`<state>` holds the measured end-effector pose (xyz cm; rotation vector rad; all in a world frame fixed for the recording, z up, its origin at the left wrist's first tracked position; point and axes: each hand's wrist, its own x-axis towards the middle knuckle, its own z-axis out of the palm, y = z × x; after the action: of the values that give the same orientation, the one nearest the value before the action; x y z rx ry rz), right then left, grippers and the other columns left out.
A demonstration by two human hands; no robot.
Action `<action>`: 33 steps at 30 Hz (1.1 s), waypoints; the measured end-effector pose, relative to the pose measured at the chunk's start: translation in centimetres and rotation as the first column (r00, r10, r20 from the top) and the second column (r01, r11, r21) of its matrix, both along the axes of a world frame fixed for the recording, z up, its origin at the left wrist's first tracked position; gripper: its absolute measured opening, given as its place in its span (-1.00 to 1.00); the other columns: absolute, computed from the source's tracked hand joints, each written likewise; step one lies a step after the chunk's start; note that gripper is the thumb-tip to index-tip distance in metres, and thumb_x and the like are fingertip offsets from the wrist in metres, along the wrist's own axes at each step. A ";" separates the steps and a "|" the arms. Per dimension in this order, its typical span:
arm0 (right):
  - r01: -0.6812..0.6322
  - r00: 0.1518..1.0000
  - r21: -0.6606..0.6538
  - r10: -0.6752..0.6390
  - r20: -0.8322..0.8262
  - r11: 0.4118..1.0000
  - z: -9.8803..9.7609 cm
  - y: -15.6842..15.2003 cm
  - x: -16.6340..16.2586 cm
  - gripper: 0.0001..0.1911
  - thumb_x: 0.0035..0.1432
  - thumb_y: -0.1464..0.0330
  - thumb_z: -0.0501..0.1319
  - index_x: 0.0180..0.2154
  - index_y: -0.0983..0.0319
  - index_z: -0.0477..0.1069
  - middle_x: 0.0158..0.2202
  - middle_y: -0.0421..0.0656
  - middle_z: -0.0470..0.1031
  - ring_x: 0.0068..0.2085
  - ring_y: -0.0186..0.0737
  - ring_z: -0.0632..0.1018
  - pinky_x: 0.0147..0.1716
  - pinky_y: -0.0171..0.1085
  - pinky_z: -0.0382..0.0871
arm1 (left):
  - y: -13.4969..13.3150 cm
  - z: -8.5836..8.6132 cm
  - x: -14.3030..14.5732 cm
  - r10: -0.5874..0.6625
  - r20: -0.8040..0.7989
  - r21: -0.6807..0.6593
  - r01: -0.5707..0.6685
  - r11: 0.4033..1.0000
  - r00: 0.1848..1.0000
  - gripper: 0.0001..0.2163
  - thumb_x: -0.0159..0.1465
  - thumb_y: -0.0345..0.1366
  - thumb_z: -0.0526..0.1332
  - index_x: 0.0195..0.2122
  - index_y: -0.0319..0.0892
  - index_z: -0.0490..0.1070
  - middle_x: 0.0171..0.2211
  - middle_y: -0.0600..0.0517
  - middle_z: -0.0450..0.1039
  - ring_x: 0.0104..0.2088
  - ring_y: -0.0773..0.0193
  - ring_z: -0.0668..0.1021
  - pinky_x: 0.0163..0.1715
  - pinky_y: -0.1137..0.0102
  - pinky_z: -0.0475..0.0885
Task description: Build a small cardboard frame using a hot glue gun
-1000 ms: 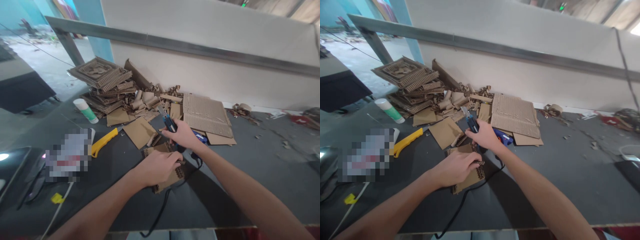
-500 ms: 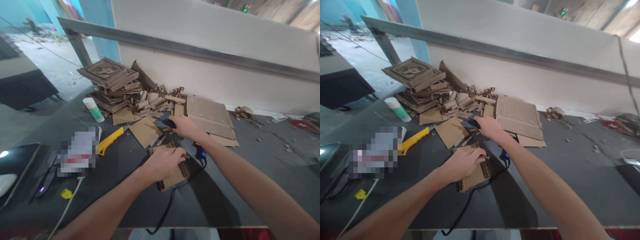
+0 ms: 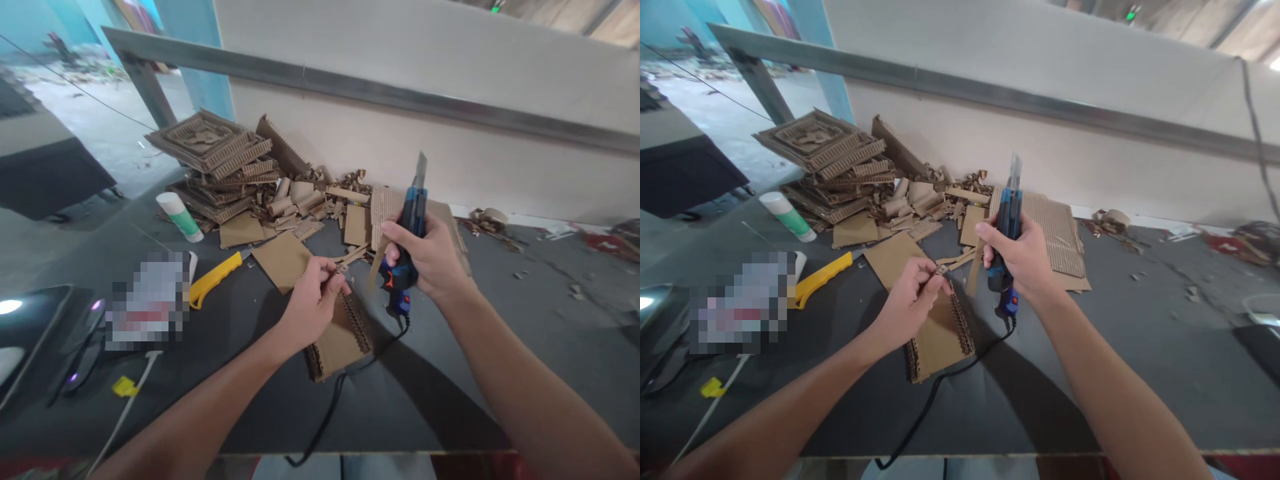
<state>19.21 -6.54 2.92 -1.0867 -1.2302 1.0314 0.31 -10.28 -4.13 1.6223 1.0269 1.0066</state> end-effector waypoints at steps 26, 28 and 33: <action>0.003 0.996 -0.099 -0.012 -0.092 0.995 -5.6 -3.1 -1.1 -0.68 0.11 0.16 0.34 -0.27 0.17 0.26 -0.70 -0.40 0.34 -0.70 -0.39 0.38 -0.68 -0.38 0.33 | 0.3 1.3 0.1 -0.406 0.012 -0.463 0.365 0.808 0.914 -0.71 0.40 -0.10 0.09 -0.20 -0.26 0.39 -0.35 -0.07 0.54 -0.40 0.28 0.57 -0.37 0.38 0.49; -0.115 0.983 -0.154 0.090 -0.162 0.981 -5.7 -3.1 -0.8 -0.62 0.09 0.12 0.35 -0.18 0.17 0.30 -0.70 -0.41 0.32 -0.71 -0.39 0.35 -0.71 -0.38 0.28 | 0.4 1.2 0.0 -0.404 0.065 -0.442 0.389 0.808 0.912 -0.69 0.40 -0.07 0.09 -0.15 -0.25 0.39 -0.29 -0.09 0.54 -0.37 0.28 0.58 -0.39 0.39 0.49; -0.212 0.971 -0.241 0.177 -0.160 0.947 -5.9 -3.2 -0.5 -0.57 0.04 0.08 0.38 -0.20 0.20 0.32 -0.71 -0.38 0.34 -0.72 -0.40 0.34 -0.73 -0.40 0.25 | 0.7 1.1 -0.3 -0.396 0.127 -0.399 0.413 0.819 0.909 -0.69 0.39 -0.07 0.11 -0.11 -0.25 0.40 -0.23 -0.10 0.52 -0.38 0.31 0.56 -0.43 0.44 0.45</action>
<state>18.68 -9.76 -3.01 -1.0847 -1.1306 1.4253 0.05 -9.57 -3.03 1.3719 0.7566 0.4833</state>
